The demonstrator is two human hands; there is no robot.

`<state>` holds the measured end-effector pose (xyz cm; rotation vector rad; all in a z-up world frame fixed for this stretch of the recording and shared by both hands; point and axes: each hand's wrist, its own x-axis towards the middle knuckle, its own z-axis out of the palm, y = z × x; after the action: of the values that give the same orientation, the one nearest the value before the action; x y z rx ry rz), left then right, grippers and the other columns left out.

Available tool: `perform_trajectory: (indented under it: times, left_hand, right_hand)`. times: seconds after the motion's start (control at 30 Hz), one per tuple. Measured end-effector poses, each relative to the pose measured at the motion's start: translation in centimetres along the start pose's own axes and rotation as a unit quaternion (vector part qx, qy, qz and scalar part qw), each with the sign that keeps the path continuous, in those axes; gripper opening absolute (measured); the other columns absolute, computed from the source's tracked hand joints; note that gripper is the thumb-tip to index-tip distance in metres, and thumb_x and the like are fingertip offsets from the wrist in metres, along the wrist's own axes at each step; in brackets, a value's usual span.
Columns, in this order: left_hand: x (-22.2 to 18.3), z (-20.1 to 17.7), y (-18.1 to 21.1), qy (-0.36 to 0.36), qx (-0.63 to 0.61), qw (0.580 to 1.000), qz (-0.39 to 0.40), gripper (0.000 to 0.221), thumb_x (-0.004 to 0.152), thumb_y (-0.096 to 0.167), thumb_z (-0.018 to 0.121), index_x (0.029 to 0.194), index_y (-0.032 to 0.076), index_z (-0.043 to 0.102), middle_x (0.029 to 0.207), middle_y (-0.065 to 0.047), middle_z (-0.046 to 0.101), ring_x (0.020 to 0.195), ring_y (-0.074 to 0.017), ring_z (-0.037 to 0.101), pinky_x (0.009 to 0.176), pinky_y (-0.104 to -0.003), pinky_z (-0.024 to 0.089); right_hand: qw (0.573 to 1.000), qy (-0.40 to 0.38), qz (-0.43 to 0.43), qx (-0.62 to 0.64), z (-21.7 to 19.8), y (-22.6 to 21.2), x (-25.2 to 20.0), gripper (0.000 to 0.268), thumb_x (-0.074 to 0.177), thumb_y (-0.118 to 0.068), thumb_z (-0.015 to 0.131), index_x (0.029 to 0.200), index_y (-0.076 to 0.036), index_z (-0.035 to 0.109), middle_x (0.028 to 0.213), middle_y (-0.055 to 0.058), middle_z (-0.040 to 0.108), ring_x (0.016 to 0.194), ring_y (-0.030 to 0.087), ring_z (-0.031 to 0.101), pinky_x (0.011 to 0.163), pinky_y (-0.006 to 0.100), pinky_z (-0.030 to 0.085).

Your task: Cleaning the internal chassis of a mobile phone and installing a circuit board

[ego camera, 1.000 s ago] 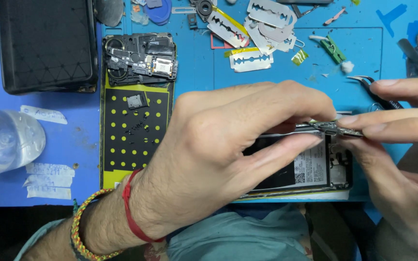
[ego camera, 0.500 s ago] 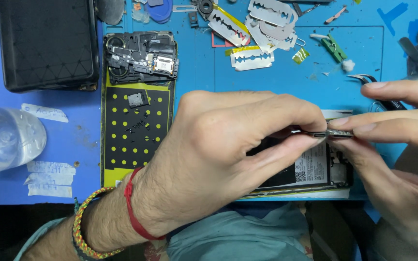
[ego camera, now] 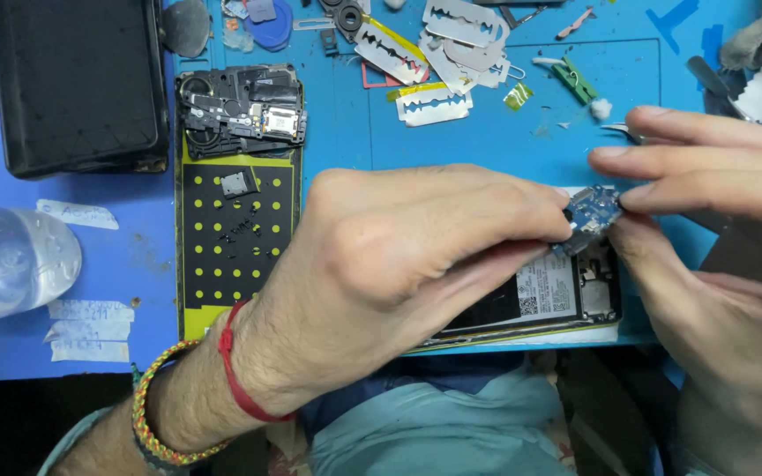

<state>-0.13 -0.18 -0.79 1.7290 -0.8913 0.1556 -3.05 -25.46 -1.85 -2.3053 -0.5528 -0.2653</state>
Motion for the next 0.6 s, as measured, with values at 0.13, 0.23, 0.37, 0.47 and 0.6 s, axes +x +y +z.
perform_trajectory:
  times: [0.13, 0.23, 0.37, 0.47, 0.6]
  left_hand:
    - [0.0, 0.1, 0.2, -0.024, 0.044, 0.998, 0.036, 0.012, 0.113, 0.005, 0.062, 0.118, -0.005, 0.068, 0.133, -0.022, 0.071, 0.118, -0.0354, 0.08, 0.106, -0.042, 0.066]
    - [0.0, 0.3, 0.5, -0.043, 0.033, 0.998, 0.032, 0.01, 0.114, 0.005, 0.065, 0.12, -0.002, 0.069, 0.145, -0.023, 0.065, 0.132, -0.0375, 0.079, 0.115, -0.043, 0.064]
    - [-0.1, 0.8, 0.5, -0.066, 0.032, 0.997, 0.035, 0.009, 0.111, 0.001, 0.072, 0.114, -0.001, 0.065, 0.148, -0.024, 0.062, 0.136, -0.0368, 0.074, 0.126, -0.051, 0.058]
    - [0.1, 1.0, 1.0, -0.072, 0.033, 0.996, 0.032, 0.019, 0.108, -0.003, 0.075, 0.119, -0.002, 0.059, 0.132, -0.016, 0.07, 0.128, -0.0304, 0.075, 0.126, -0.054, 0.058]
    - [0.5, 1.1, 1.8, -0.066, 0.005, 0.997, 0.029, 0.017, 0.108, 0.013, 0.074, 0.112, 0.003, 0.06, 0.104, -0.008, 0.071, 0.137, -0.0321, 0.07, 0.105, -0.034, 0.06]
  right_hand:
    - [0.999, 0.037, -0.022, 0.019, 0.2, 1.1, -0.3, 0.014, 0.118, 0.016, 0.076, 0.12, 0.016, 0.062, 0.133, 0.036, 0.061, 0.135, 0.047, 0.068, 0.131, 0.054, 0.059]
    - [0.996, 0.05, -0.066, 0.029, 0.3, 1.2, -0.5, 0.016, 0.114, 0.012, 0.075, 0.12, 0.016, 0.06, 0.122, 0.033, 0.065, 0.12, 0.043, 0.07, 0.118, 0.049, 0.059]
    - [0.992, 0.052, -0.112, 0.026, 0.0, 0.6, 0.3, 0.012, 0.114, 0.022, 0.074, 0.115, 0.02, 0.062, 0.116, 0.035, 0.071, 0.114, 0.047, 0.074, 0.11, 0.052, 0.06]
    - [0.987, 0.041, -0.152, 0.022, -0.5, 1.0, 0.2, 0.01, 0.112, 0.019, 0.075, 0.111, 0.02, 0.065, 0.11, 0.032, 0.073, 0.113, 0.05, 0.076, 0.104, 0.053, 0.059]
    - [0.984, 0.039, -0.174, 0.011, -0.8, 1.4, -0.2, 0.009, 0.115, 0.02, 0.077, 0.112, 0.019, 0.068, 0.112, 0.033, 0.074, 0.114, 0.051, 0.075, 0.106, 0.054, 0.058]
